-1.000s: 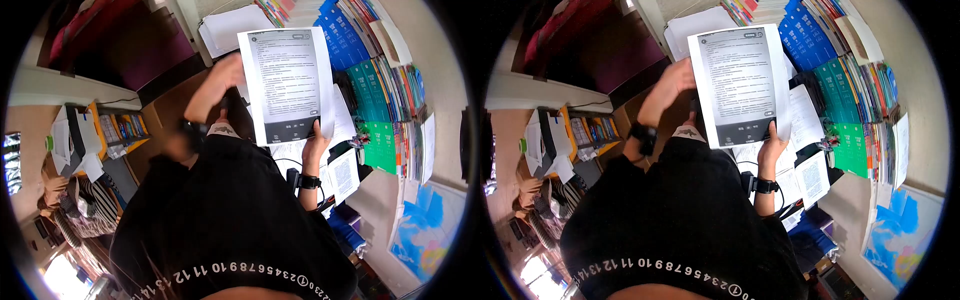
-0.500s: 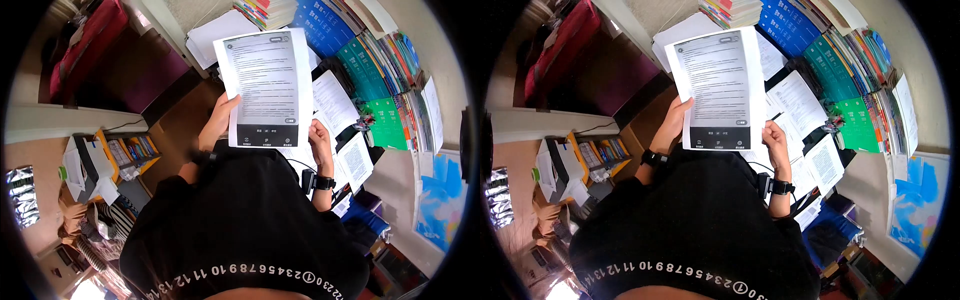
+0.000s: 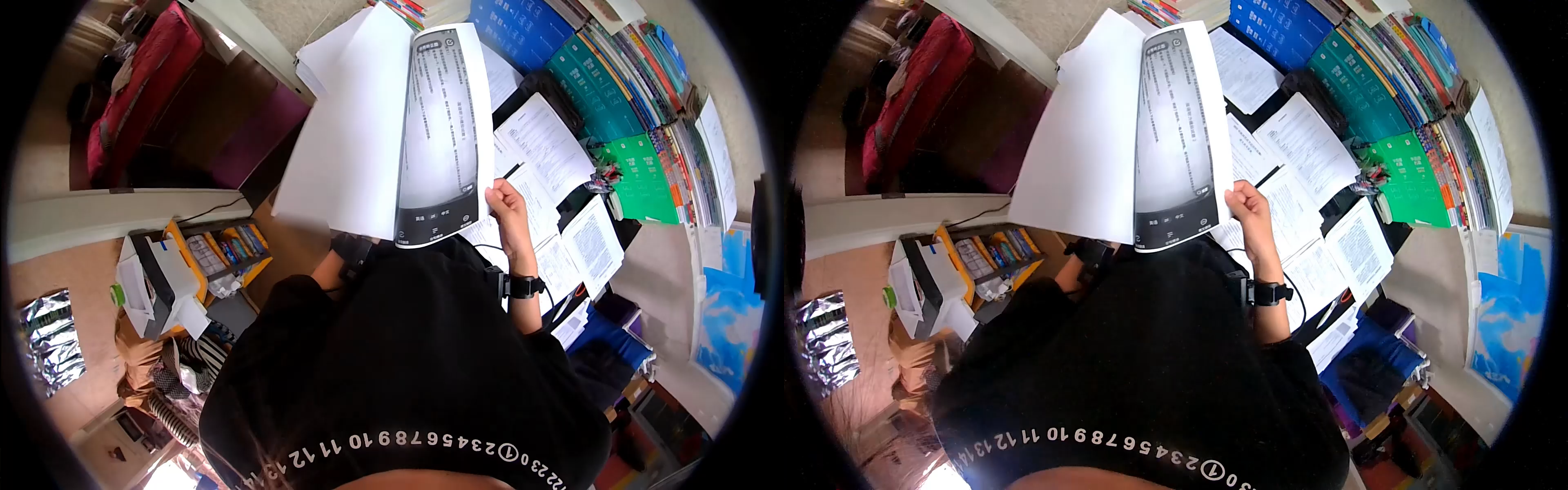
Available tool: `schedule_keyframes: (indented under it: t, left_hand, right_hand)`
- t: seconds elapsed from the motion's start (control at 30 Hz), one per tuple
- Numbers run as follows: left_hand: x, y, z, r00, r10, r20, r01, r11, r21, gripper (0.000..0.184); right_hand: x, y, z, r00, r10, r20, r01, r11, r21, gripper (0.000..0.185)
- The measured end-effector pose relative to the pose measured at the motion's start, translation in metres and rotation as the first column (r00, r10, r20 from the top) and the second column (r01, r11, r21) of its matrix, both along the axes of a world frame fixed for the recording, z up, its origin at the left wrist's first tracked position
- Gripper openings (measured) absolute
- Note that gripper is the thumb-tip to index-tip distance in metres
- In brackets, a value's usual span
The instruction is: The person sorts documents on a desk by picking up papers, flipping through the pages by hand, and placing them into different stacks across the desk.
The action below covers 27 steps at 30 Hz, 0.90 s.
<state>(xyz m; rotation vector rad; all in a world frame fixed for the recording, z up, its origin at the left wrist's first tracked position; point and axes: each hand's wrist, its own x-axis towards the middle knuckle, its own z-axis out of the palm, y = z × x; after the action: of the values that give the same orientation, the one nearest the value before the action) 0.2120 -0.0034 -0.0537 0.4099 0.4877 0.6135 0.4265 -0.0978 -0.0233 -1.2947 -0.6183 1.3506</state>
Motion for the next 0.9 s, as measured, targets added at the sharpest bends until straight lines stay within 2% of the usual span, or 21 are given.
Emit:
schedule_keyframes:
  t: [0.1, 0.13, 0.2, 0.23, 0.3, 0.33, 0.43, 0.47, 0.5, 0.57, 0.6, 0.73, 0.9]
  left_hand:
    - [-0.001, -0.007, -0.001, 1.000, 0.002, -0.020, -0.002, 1.000, -0.011, 0.037]
    - [0.000, -0.010, -0.001, 1.000, 0.004, -0.024, -0.004, 1.000, -0.014, 0.037]
    - [0.004, -0.014, 0.000, 1.000, 0.001, -0.029, -0.001, 1.000, -0.016, 0.037]
    - [0.005, -0.016, -0.001, 0.999, -0.001, -0.037, 0.001, 1.000, -0.014, 0.037]
    - [0.006, -0.019, -0.002, 0.999, 0.000, -0.042, -0.001, 1.000, -0.007, 0.036]
    - [0.005, -0.020, -0.002, 0.999, 0.003, -0.048, -0.003, 1.000, -0.007, 0.036]
    - [-0.004, -0.021, -0.002, 0.998, 0.023, -0.057, -0.024, 1.000, -0.016, 0.036]
    - [-0.007, -0.020, -0.002, 0.998, 0.029, -0.060, -0.030, 0.999, -0.017, 0.036]
    - [-0.010, -0.020, -0.003, 0.997, 0.038, -0.070, -0.039, 0.999, -0.012, 0.036]
    - [-0.016, -0.021, -0.004, 0.996, 0.053, -0.075, -0.054, 0.999, -0.007, 0.036]
    - [-0.018, -0.020, -0.004, 0.995, 0.060, -0.079, -0.060, 0.998, -0.005, 0.035]
    - [-0.033, -0.021, -0.004, 0.992, 0.079, -0.103, -0.080, 0.997, -0.003, 0.035]
    - [-0.047, -0.021, -0.008, 0.984, 0.115, -0.138, -0.116, 0.993, -0.002, 0.034]
  right_hand:
    - [0.007, -0.010, 0.006, 0.988, 0.006, -0.152, -0.001, 1.000, 0.029, 0.009]
    - [0.004, -0.012, 0.009, 0.958, 0.026, -0.287, -0.005, 0.997, 0.071, 0.013]
    - [-0.009, -0.015, 0.014, 0.843, 0.080, -0.532, 0.007, 0.987, 0.160, 0.024]
    - [-0.013, -0.015, 0.005, 0.769, 0.173, -0.615, -0.040, 0.974, 0.225, 0.031]
    - [-0.024, -0.012, -0.024, 0.738, 0.232, -0.634, -0.115, 0.968, 0.221, 0.029]
    - [-0.030, -0.007, -0.025, 0.683, 0.278, -0.676, -0.160, 0.959, 0.233, 0.027]
    - [-0.039, -0.002, -0.011, 0.705, 0.246, -0.665, -0.160, 0.969, 0.188, 0.023]
    - [-0.043, 0.001, 0.004, 0.762, 0.145, -0.631, -0.134, 0.989, 0.065, 0.013]
    - [-0.039, 0.001, 0.004, 0.836, 0.150, -0.529, -0.135, 0.989, 0.067, 0.011]
    - [-0.030, 0.000, 0.000, 0.976, 0.075, -0.205, -0.087, 0.995, -0.050, 0.009]
    - [-0.032, 0.002, -0.001, 0.996, -0.049, -0.075, 0.044, 0.997, -0.064, 0.011]
    - [-0.009, -0.002, -0.014, 0.969, -0.227, 0.097, 0.231, 0.972, -0.040, 0.013]
    - [-0.014, 0.000, -0.004, 0.960, -0.182, 0.214, 0.187, 0.982, -0.004, 0.013]
